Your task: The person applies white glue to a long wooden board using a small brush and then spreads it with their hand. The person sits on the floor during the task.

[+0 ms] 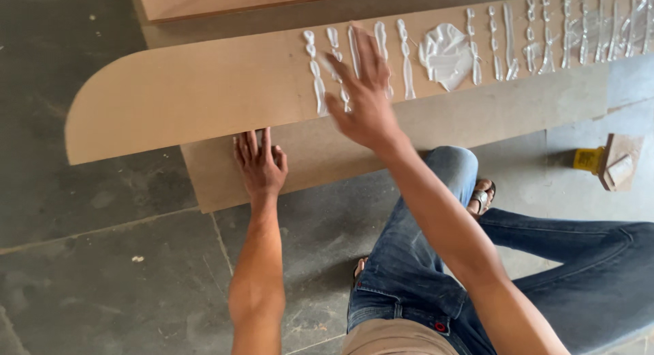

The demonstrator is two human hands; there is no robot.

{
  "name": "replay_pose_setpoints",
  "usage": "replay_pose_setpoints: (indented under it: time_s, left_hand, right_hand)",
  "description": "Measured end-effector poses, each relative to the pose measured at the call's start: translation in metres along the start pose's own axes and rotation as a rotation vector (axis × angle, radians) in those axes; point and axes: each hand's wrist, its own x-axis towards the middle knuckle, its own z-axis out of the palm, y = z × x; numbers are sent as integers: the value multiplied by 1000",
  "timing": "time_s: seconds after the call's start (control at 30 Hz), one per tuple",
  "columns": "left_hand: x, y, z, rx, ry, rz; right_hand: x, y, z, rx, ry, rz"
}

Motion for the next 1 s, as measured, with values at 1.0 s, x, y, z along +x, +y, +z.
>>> replay_pose_setpoints:
  time_s: [1.0]
  left_hand:
    - [-1, 0, -5, -3, -28, -40]
  right_hand:
    - [-22, -68, 24, -54, -152, -30]
